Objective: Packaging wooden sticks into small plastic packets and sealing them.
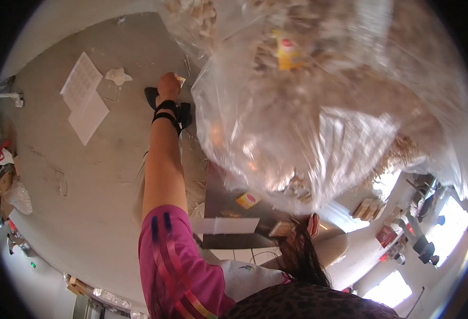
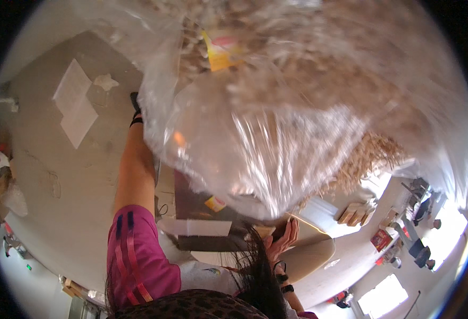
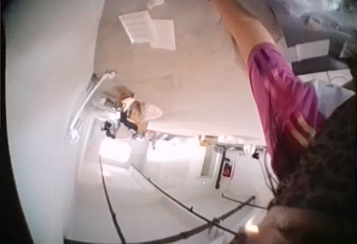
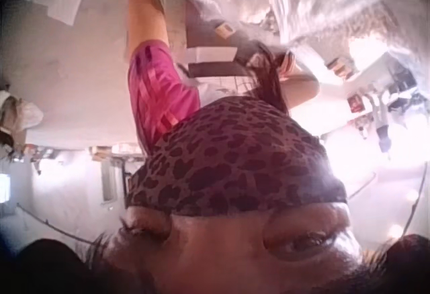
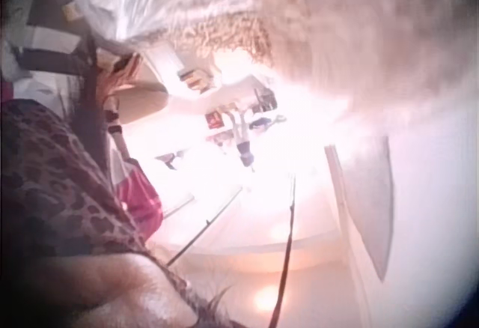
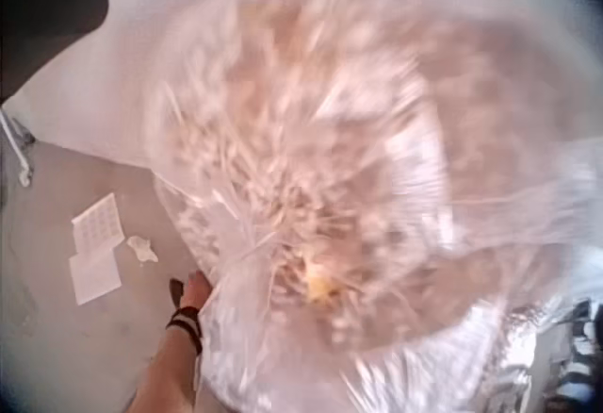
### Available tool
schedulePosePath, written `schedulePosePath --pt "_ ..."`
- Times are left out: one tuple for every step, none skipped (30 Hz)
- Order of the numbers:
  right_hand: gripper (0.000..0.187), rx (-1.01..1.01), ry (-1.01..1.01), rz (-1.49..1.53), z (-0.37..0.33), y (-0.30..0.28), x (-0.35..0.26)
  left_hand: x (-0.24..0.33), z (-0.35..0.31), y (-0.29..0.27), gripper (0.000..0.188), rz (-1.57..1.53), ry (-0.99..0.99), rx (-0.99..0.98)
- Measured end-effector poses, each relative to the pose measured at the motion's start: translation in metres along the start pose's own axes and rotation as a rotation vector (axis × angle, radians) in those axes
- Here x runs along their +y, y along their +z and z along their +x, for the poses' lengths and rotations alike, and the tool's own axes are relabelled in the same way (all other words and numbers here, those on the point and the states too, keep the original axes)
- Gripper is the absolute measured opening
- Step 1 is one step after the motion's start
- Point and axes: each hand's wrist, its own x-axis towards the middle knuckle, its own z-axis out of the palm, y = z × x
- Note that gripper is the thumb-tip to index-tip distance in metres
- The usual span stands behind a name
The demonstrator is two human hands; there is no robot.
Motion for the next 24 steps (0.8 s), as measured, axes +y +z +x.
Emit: schedulePosePath --pt "0.070 0.022 0.000 0.029 0.002 -0.002 -0.006 -0.008 -0.003 -0.028 0.025 -0.011 0.045 0.006" --pt "0.067 0.057 0.002 0.063 0.010 0.000 -0.010 -0.016 -0.007 -0.056 0.025 -0.022 0.090 0.011" --pt "0.065 0.095 0.008 0.093 0.018 0.003 -0.017 -0.020 -0.011 -0.085 0.025 -0.036 0.141 0.013" --pt "0.065 0.120 0.011 0.117 0.022 0.002 -0.023 -0.024 -0.016 -0.113 0.025 -0.047 0.191 0.015" --pt "0.064 0.123 -0.006 0.124 0.025 -0.001 -0.026 -0.021 -0.023 -0.138 0.025 -0.040 0.214 0.035" --pt "0.063 0.120 -0.022 0.135 0.025 -0.003 -0.030 -0.021 -0.035 -0.167 0.025 -0.074 0.243 0.034" --pt "0.063 0.117 -0.039 0.148 0.026 -0.004 -0.034 -0.023 -0.050 -0.196 0.025 -0.105 0.270 0.033" --pt "0.063 0.136 -0.016 0.136 0.028 -0.011 -0.030 0.003 -0.069 -0.217 0.020 -0.450 0.019 -0.149" --pt "0.063 0.141 -0.022 0.138 0.029 -0.013 -0.029 0.011 -0.089 -0.245 0.020 -0.440 0.044 -0.149" --pt "0.063 0.140 -0.027 0.149 0.028 -0.014 -0.030 0.010 -0.109 -0.274 0.019 -0.531 0.055 -0.136" --pt "0.064 0.161 -0.026 0.173 0.028 -0.010 -0.030 0.007 -0.129 -0.300 0.017 -0.619 0.061 -0.123" --pt "0.064 0.169 -0.039 0.214 0.032 -0.013 -0.039 -0.016 -0.146 -0.328 0.017 -0.558 0.109 -0.097" --pt "0.063 0.178 -0.061 0.212 0.034 -0.011 -0.037 -0.012 -0.169 -0.344 0.017 -0.539 0.121 -0.111" --pt "0.060 0.203 -0.038 0.223 0.034 -0.014 -0.038 -0.004 -0.195 -0.358 0.017 -0.503 0.158 -0.101" --pt "0.059 0.239 -0.054 0.241 0.035 -0.012 -0.037 0.005 -0.216 -0.374 0.018 -0.464 0.201 -0.085" --pt "0.058 0.276 -0.072 0.261 0.038 -0.007 -0.035 0.012 -0.235 -0.385 0.018 -0.446 0.220 -0.090" --pt "0.058 0.281 -0.074 0.257 0.039 -0.006 -0.034 0.022 -0.259 -0.388 0.019 -0.410 0.317 -0.068" --pt "0.058 0.286 -0.069 0.248 0.039 -0.006 -0.034 0.035 -0.279 -0.388 0.019 -0.376 0.421 -0.052" --pt "0.058 0.296 -0.069 0.236 0.040 0.002 -0.031 0.054 -0.291 -0.385 0.019 -0.366 0.449 -0.063" --pt "0.059 0.303 -0.067 0.223 0.039 0.011 -0.028 0.073 -0.302 -0.377 0.019 -0.400 0.431 -0.128" --pt "0.059 0.307 -0.031 0.217 0.037 0.011 -0.024 0.089 -0.315 -0.365 0.020 -0.434 0.408 -0.207" --pt "0.058 0.298 -0.050 0.243 0.040 0.008 -0.024 0.100 -0.320 -0.351 0.020 -0.427 0.431 -0.220" --pt "0.058 0.291 -0.080 0.274 0.041 0.004 -0.027 0.109 -0.319 -0.333 0.020 -0.546 0.370 -0.276" --pt "0.058 0.299 -0.060 0.272 0.036 0.003 -0.029 0.119 -0.319 -0.317 0.021 -0.665 0.306 -0.341"
